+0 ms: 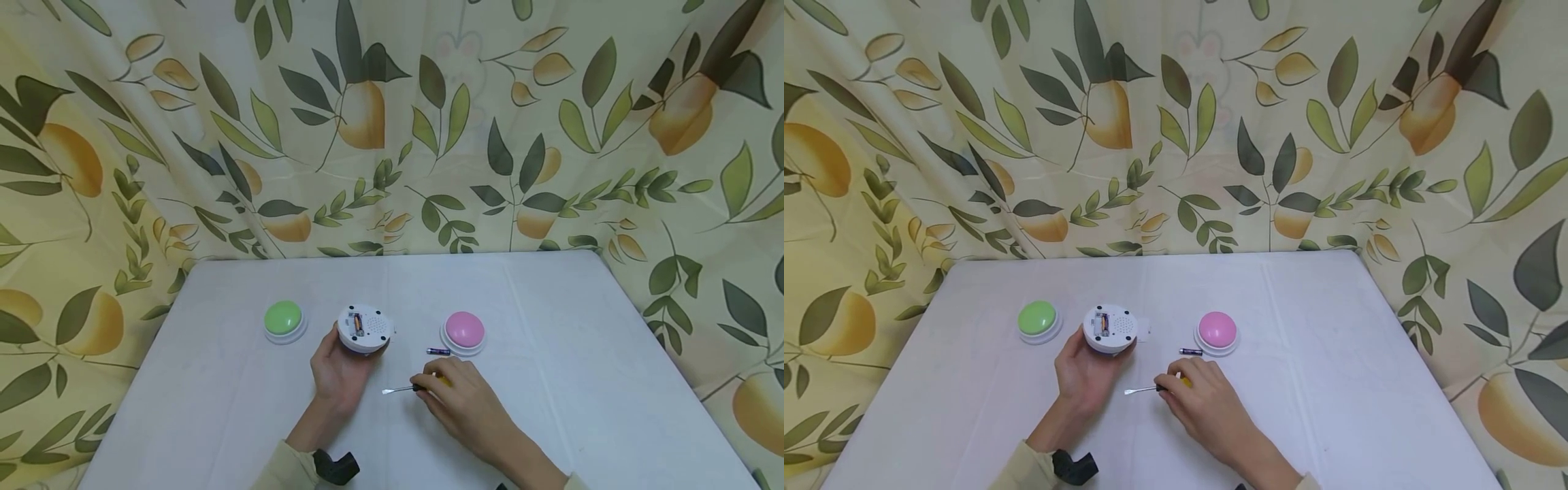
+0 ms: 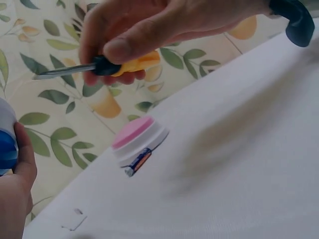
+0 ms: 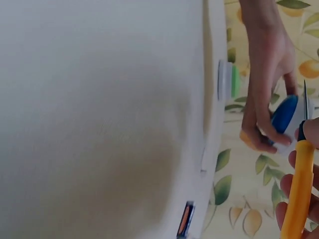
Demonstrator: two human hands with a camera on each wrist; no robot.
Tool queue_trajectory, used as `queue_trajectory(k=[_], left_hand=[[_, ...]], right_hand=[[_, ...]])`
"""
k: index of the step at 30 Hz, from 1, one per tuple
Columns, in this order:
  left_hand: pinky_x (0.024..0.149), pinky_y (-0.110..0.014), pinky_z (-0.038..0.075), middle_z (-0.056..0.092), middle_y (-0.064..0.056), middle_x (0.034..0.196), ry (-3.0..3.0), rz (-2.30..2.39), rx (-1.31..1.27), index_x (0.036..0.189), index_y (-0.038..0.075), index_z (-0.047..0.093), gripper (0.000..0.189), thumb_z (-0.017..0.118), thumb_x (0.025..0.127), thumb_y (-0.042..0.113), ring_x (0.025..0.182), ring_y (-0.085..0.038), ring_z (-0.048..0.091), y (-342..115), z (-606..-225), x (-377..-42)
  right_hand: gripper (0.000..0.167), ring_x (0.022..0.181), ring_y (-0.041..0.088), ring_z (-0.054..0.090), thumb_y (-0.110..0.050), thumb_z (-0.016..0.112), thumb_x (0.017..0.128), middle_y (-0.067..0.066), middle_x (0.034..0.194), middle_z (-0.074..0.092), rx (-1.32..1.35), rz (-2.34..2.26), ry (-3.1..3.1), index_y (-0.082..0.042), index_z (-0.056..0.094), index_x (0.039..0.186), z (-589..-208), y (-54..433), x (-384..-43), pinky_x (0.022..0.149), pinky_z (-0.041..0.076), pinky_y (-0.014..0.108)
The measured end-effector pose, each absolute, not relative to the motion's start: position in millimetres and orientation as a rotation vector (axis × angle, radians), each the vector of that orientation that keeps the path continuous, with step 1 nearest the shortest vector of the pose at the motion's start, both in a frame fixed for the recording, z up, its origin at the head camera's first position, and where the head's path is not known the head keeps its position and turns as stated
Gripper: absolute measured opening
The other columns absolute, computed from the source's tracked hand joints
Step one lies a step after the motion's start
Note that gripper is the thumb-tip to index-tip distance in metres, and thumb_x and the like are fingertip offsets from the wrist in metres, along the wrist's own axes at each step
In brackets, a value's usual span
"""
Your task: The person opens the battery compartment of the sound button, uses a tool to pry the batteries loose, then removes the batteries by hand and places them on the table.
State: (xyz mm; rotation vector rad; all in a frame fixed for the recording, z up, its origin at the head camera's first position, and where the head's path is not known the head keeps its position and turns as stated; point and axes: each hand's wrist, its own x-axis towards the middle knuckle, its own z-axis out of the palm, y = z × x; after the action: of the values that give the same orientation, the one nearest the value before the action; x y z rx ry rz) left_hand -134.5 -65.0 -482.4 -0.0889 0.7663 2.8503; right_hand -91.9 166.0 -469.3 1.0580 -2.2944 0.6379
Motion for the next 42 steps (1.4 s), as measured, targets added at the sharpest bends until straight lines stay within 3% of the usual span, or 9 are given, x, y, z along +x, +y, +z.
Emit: queue_trajectory(k=[6, 12, 16, 19, 23, 28, 32, 42], left_hand=[[0.115, -0.052, 0.038, 0.009, -0.013, 0.174, 0.762, 2.794, -0.118, 0.168, 0.019, 0.005, 0.060, 0.017, 0.112, 0.036, 0.157, -0.035, 0.019, -76.0, -484.3, -134.5], [0.112, -0.051, 0.039, 0.010, -0.014, 0.173, 0.804, 2.721, -0.130, 0.168, 0.019, 0.006, 0.059, 0.015, 0.112, 0.037, 0.154, -0.034, 0.021, -84.6, -487.6, -131.6], [0.111, -0.050, 0.040, 0.009, -0.013, 0.173, 0.855, 2.641, -0.121, 0.167, 0.019, 0.006, 0.059, 0.015, 0.113, 0.038, 0.152, -0.033, 0.025, -89.0, -489.5, -131.6], [0.111, -0.049, 0.040, 0.010, -0.014, 0.174, 0.892, 2.575, -0.109, 0.167, 0.019, 0.007, 0.059, 0.016, 0.113, 0.040, 0.150, -0.031, 0.030, -92.9, -489.0, -132.5], [0.110, -0.048, 0.041, 0.015, -0.014, 0.172, 0.924, 2.505, -0.102, 0.167, 0.019, 0.010, 0.059, 0.017, 0.113, 0.043, 0.146, -0.029, 0.037, -98.4, -487.4, -134.7], [0.102, -0.048, 0.047, 0.040, -0.007, 0.156, 0.988, 2.451, -0.132, 0.160, 0.020, 0.026, 0.054, 0.023, 0.113, 0.046, 0.129, -0.025, 0.054, -103.7, -486.5, -138.5], [0.098, -0.046, 0.050, 0.054, -0.002, 0.143, 1.042, 2.399, -0.109, 0.153, 0.019, 0.035, 0.051, 0.027, 0.112, 0.050, 0.121, -0.023, 0.060, -106.0, -486.5, -141.5], [0.092, -0.046, 0.055, 0.057, -0.005, 0.137, 1.243, 2.268, -0.148, 0.152, 0.019, 0.037, 0.058, 0.034, 0.108, 0.056, 0.117, -0.023, 0.063, -104.5, -486.3, -146.5]], right_hand=[[0.016, 0.097, 0.011, 0.059, -0.030, 0.062, 0.106, -0.009, 0.105, 0.064, 1.120, 0.555, -2.405, -0.023, 0.074, 0.112, -470.5, 188.7, -92.7, 0.088, 0.048, 0.032], [0.013, 0.098, 0.008, 0.058, -0.028, 0.070, 0.101, -0.013, 0.103, 0.061, 1.201, 0.446, -2.520, -0.025, 0.073, 0.113, -472.2, 213.2, -95.6, 0.090, 0.047, 0.028], [0.031, 0.093, 0.008, 0.057, -0.017, 0.084, 0.085, -0.013, 0.101, 0.060, 1.224, 0.410, -2.504, -0.027, 0.072, 0.112, -474.9, 226.2, -99.3, 0.085, 0.047, 0.027], [0.039, 0.091, 0.008, 0.056, -0.014, 0.088, 0.079, -0.014, 0.100, 0.060, 1.231, 0.390, -2.492, -0.029, 0.072, 0.111, -477.2, 233.4, -102.3, 0.082, 0.046, 0.027], [0.036, 0.089, 0.007, 0.056, -0.016, 0.087, 0.080, -0.014, 0.099, 0.060, 1.243, 0.364, -2.500, -0.031, 0.073, 0.110, -480.7, 239.7, -105.5, 0.080, 0.045, 0.026], [0.032, 0.088, 0.006, 0.055, -0.017, 0.084, 0.082, -0.014, 0.099, 0.059, 1.263, 0.312, -2.528, -0.032, 0.073, 0.108, -484.8, 243.5, -107.3, 0.079, 0.045, 0.025], [0.033, 0.089, 0.007, 0.054, -0.016, 0.083, 0.082, -0.013, 0.100, 0.058, 1.258, 0.275, -2.568, -0.033, 0.073, 0.108, -486.0, 245.3, -107.8, 0.079, 0.046, 0.026], [0.029, 0.089, 0.006, 0.055, -0.019, 0.086, 0.083, -0.014, 0.097, 0.060, 1.236, 0.300, -2.608, -0.033, 0.075, 0.105, -492.0, 244.4, -109.4, 0.078, 0.047, 0.025]])
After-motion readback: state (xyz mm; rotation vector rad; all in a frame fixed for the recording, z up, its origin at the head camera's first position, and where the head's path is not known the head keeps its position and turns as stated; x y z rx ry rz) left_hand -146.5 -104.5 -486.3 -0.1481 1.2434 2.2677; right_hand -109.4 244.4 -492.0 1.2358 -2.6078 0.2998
